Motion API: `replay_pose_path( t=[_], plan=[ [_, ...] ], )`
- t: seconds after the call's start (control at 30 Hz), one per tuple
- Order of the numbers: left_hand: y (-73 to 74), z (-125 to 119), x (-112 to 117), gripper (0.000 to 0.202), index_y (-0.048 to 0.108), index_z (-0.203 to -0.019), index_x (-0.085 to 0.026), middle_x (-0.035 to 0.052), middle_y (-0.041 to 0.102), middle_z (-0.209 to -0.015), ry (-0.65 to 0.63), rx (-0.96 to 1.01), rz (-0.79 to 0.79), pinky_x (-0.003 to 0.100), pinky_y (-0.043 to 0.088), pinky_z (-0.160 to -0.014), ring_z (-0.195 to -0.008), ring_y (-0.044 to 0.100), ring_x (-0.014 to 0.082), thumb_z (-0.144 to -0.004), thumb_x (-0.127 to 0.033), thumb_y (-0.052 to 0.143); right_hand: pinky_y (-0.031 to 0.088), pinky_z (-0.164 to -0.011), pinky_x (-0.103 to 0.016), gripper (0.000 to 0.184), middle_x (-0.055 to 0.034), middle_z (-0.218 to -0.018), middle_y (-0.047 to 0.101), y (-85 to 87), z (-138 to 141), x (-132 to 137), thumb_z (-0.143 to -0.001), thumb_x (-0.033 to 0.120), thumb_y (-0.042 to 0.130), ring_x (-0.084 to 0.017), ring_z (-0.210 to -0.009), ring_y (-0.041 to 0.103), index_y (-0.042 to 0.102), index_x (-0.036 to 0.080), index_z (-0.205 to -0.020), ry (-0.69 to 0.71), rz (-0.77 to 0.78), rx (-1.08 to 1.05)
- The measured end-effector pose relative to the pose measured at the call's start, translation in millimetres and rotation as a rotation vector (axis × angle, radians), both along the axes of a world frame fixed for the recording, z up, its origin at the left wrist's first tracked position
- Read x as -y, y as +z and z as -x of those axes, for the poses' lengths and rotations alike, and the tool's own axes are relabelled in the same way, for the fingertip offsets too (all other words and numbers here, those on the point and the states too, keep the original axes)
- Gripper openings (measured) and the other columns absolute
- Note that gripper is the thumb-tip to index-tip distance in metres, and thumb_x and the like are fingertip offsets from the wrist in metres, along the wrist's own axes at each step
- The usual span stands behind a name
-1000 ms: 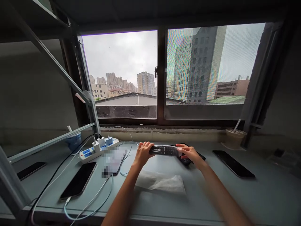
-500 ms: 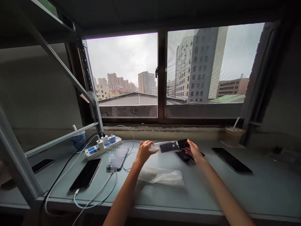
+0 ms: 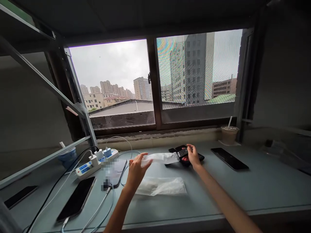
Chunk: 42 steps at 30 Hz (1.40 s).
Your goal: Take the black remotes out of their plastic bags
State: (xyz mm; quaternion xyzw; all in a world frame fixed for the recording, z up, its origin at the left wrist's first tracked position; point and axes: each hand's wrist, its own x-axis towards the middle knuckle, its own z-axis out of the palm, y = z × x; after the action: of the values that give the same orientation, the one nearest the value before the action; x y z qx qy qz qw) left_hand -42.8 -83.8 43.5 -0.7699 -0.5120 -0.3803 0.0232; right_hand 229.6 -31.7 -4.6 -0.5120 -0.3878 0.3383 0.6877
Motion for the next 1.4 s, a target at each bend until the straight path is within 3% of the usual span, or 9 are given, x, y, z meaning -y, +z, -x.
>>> replay_pose_path(
  t=[0.13,0.23,0.4,0.5,0.6,0.83,1.0,1.13,1.4],
  plan=[
    [-12.2,-7.8,15.8,0.048,0.038,-0.126,-0.024,0.0062,0.057,-0.114,-0.183,-0.187,0.158,0.043,0.03,-0.096,-0.11,0.049,0.0207,-0.082,-0.041,0.044,0.047,-0.037,-0.028,0.028,-0.0058,-0.097,0.06,-1.7,13.2,0.8,-0.074,0.037,0.038,-0.014,-0.046,0.06,0.044,0.023,-0.097,0.085,-0.033,0.09],
    [-24.8,-15.0,29.0,0.064,0.027,-0.135,-0.024,0.0079,0.038,-0.136,-0.298,-0.326,0.24,0.046,0.017,-0.106,-0.127,0.029,0.024,-0.077,-0.035,0.051,0.05,-0.041,-0.029,0.029,-0.0046,-0.088,0.06,-1.8,18.6,3.4,-0.068,0.037,0.048,-0.018,-0.059,0.064,0.051,0.021,-0.092,0.152,-0.05,0.209],
    [-45.0,-30.1,50.5,0.059,0.031,-0.134,-0.03,0.0057,0.027,-0.143,-0.505,-0.378,0.443,0.046,0.018,-0.106,-0.131,0.021,0.0251,-0.08,-0.05,0.043,0.05,-0.061,-0.031,0.035,-0.0057,-0.096,0.061,-0.3,21.3,16.0,-0.056,0.034,0.066,-0.023,-0.088,0.06,0.059,0.021,-0.088,0.166,-0.124,0.607],
    [-53.9,-35.5,57.4,0.056,0.033,-0.133,-0.029,0.0065,0.028,-0.142,-0.482,-0.322,0.451,0.047,0.018,-0.106,-0.131,0.023,0.0265,-0.081,-0.051,0.041,0.046,-0.066,-0.031,0.033,-0.0033,-0.09,0.063,-0.9,23.7,23.7,-0.061,0.039,0.063,-0.022,-0.086,0.06,0.06,0.024,-0.089,0.088,-0.054,0.953],
    [-61.4,-36.1,60.3,0.047,0.045,-0.124,-0.029,0.0056,0.04,-0.135,-0.422,-0.239,0.366,0.042,0.025,-0.103,-0.124,0.034,0.0246,-0.08,-0.044,0.047,0.043,-0.063,-0.029,0.031,-0.0018,-0.09,0.063,-4.3,25.5,26.6,-0.064,0.042,0.059,-0.021,-0.085,0.06,0.06,0.027,-0.091,0.084,0.026,1.1],
    [-75.2,-34.3,63.3,0.034,0.054,-0.11,-0.026,0.0045,0.052,-0.118,-0.317,-0.155,0.218,0.037,0.031,-0.097,-0.11,0.046,0.0213,-0.078,-0.038,0.051,0.043,-0.075,-0.034,0.029,-0.0036,-0.086,0.064,-23.2,23.8,19.8,-0.063,0.042,0.059,-0.022,-0.083,0.06,0.061,0.023,-0.084,0.072,-0.057,1.117],
    [-73.4,-33.4,63.7,0.037,0.054,-0.11,-0.024,0.006,0.052,-0.117,-0.27,-0.11,0.234,0.037,0.03,-0.098,-0.11,0.046,0.0215,-0.078,-0.044,0.049,0.043,-0.074,-0.037,0.034,-0.0045,-0.084,0.064,-29.0,18.6,28.7,-0.062,0.047,0.061,-0.023,-0.081,0.059,0.062,0.022,-0.086,0.013,-0.071,1.084],
    [-69.6,-32.7,64.1,0.041,0.057,-0.107,-0.024,0.0062,0.054,-0.115,-0.278,-0.079,0.267,0.036,0.03,-0.098,-0.109,0.047,0.02,-0.084,-0.05,0.036,0.042,-0.077,-0.038,0.033,-0.0059,-0.084,0.063,-29.1,15.0,42.4,-0.062,0.05,0.062,-0.023,-0.08,0.056,0.062,0.021,-0.078,-0.006,-0.154,0.95],
    [-74.1,-30.0,60.4,0.035,0.056,-0.111,-0.021,0.0072,0.054,-0.116,-0.288,-0.063,0.283,0.036,0.03,-0.098,-0.11,0.047,0.0201,-0.083,-0.038,0.041,0.044,-0.067,-0.033,0.039,-0.0074,-0.082,0.061,-26.3,10.8,71.4,-0.079,0.05,0.035,-0.021,-0.074,0.055,0.059,0.019,-0.082,-0.077,-0.171,0.755]
  ],
)
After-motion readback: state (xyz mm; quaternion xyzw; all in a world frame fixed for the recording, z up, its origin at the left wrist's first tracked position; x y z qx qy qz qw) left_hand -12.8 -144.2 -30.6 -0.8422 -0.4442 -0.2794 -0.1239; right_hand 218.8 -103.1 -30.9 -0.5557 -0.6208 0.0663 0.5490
